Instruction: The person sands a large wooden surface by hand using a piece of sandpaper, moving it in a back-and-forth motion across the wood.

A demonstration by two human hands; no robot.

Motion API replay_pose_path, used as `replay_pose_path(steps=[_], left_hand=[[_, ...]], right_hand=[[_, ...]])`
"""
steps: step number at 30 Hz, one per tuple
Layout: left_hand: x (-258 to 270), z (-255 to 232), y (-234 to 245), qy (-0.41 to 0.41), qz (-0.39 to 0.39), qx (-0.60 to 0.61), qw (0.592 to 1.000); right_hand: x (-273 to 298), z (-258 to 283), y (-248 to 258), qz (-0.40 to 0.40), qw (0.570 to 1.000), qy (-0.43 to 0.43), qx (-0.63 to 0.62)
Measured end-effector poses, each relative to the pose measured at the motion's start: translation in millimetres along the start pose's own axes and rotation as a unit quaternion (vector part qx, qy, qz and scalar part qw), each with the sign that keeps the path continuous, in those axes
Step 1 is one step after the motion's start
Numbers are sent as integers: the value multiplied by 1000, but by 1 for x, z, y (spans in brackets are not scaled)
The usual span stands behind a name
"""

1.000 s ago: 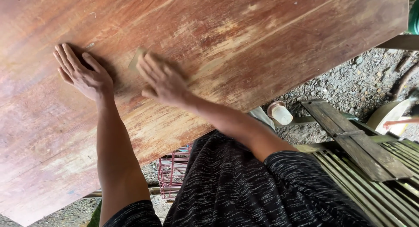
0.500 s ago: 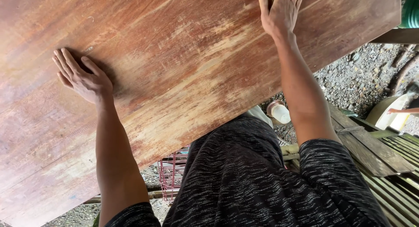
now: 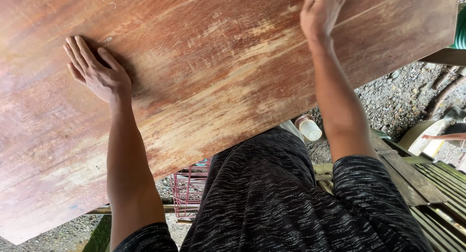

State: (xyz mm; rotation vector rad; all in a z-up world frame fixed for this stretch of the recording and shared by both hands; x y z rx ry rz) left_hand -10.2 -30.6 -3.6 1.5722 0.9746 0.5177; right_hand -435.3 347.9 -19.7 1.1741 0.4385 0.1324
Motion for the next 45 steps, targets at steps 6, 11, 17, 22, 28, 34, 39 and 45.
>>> replay_pose_path(steps=[6, 11, 17, 22, 28, 34, 39, 45], left_hand=[[-1, -5, 4, 1, 3, 3, 1000], [1, -1, 0, -3, -16, 24, 1000], [0, 2, 0, -4, -7, 15, 1000], [-1, -3, 6, -16, 11, 3, 1000], [-6, -16, 5, 34, 130, -62, 989], [-5, -22, 19, -23, 167, -6, 986], [41, -42, 19, -167, 117, 38, 978], [111, -63, 7, -162, 146, 10, 976]], right_hand=[[63, 187, 41, 114, 990, 2, -83], [204, 309, -14, 189, 922, 294, -168], [143, 282, 52, 181, 934, 257, -171], [62, 90, 49, 208, 975, 38, 61], [81, 95, 86, 200, 977, -62, 46], [234, 212, 65, 366, 911, 186, -21], [276, 203, 39, 281, 883, 375, 35], [229, 111, 9, 223, 915, 211, -261]])
Point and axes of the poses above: each hand's wrist, its own x-axis away from the middle knuckle, its own y-axis out of the back of the hand, z = x × y, the point moved 3 cm from there along -x, towards the middle knuckle, and after that the axes turned 10 degrees about -y, right-handed, at the moved point
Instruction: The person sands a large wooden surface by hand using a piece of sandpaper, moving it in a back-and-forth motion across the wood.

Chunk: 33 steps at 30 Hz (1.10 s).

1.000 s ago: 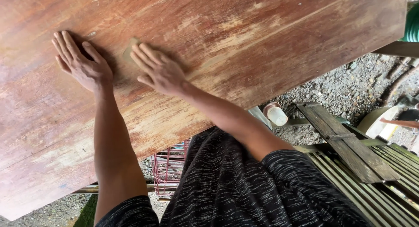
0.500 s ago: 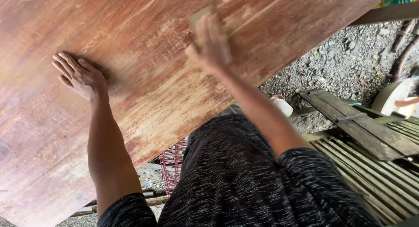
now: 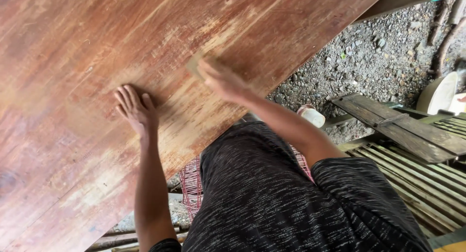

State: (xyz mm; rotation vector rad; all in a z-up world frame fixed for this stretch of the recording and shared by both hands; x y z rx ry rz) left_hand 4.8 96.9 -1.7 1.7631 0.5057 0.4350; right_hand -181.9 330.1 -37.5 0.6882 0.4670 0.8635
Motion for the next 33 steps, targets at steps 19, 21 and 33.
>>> replay_pose_path(steps=[19, 21, 33], left_hand=[[29, -51, 2, 48, 23, 58, 997], [29, -49, 1, 64, 31, 63, 996], [31, -55, 5, 72, 35, 61, 995]], right_hand=[[19, 90, 19, 67, 969, -38, 237], [22, 86, 7, 182, 938, -65, 287], [-38, 29, 123, -8, 940, -185, 286]])
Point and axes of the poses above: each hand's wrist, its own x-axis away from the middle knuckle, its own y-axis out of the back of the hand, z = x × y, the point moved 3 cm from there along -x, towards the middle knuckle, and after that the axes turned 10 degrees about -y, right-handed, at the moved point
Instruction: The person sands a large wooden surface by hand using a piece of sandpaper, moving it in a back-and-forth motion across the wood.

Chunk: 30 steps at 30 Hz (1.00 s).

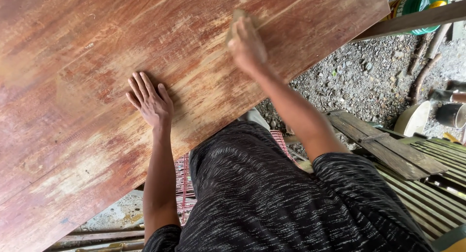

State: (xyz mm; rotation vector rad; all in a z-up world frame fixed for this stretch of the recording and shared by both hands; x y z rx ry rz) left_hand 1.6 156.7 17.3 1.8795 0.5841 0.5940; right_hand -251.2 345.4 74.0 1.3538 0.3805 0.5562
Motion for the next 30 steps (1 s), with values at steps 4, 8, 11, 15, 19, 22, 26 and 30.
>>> replay_pose_path(steps=[4, 8, 11, 15, 19, 22, 26, 30], left_hand=[[-3, 7, -8, -4, -4, -5, 1000], [-3, 15, -15, -14, -2, -13, 1000], [-1, 12, -10, -22, -3, -11, 1000], [-4, 13, -15, -4, -26, -6, 1000], [-2, 12, -10, -14, -27, -7, 1000], [-1, 17, -16, -19, -25, -7, 999], [3, 19, -12, -61, -54, 2, 997], [2, 29, -29, -84, -82, 25, 993]], right_hand=[[66, 111, -14, 96, 958, 93, -252], [81, 110, -71, -29, 961, 274, -12], [21, 24, -58, -3, 991, 131, -5], [-56, -65, -48, 27, 995, -91, 12], [-35, -5, -55, -6, 998, -37, 54], [12, 80, -80, -37, 995, 92, 16], [8, 107, -122, -148, 969, 151, -128], [-1, -1, -89, -102, 986, 75, -107]])
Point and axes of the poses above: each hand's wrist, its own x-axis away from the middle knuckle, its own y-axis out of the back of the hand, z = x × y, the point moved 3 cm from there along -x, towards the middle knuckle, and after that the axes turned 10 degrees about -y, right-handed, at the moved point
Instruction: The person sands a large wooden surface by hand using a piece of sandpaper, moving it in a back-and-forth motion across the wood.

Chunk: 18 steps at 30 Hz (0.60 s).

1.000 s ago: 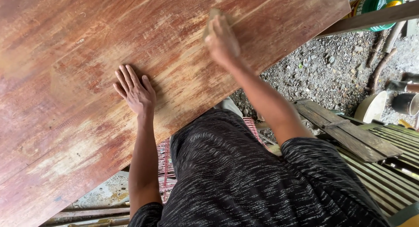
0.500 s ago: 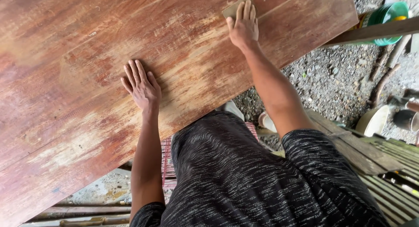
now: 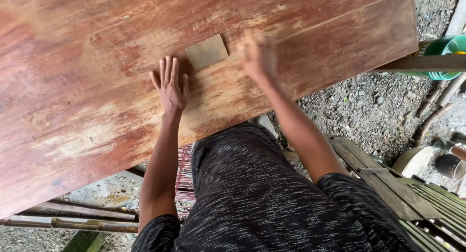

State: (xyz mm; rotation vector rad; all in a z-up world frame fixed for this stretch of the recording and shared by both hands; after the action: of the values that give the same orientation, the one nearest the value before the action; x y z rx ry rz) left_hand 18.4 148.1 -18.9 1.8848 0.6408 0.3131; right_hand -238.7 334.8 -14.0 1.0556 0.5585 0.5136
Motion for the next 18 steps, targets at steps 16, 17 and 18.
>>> replay_pose_path(steps=[16, 17, 18], left_hand=[[-55, -81, -31, -326, 39, 7, 944], [-57, -83, -36, -324, 61, 2, 944], [-58, -82, -34, -321, 64, 0, 945]], right_hand=[[132, -337, 103, -91, 816, -571, -16], [131, -346, 97, -100, 799, -583, -106], [124, -346, 92, -96, 799, -584, -106]])
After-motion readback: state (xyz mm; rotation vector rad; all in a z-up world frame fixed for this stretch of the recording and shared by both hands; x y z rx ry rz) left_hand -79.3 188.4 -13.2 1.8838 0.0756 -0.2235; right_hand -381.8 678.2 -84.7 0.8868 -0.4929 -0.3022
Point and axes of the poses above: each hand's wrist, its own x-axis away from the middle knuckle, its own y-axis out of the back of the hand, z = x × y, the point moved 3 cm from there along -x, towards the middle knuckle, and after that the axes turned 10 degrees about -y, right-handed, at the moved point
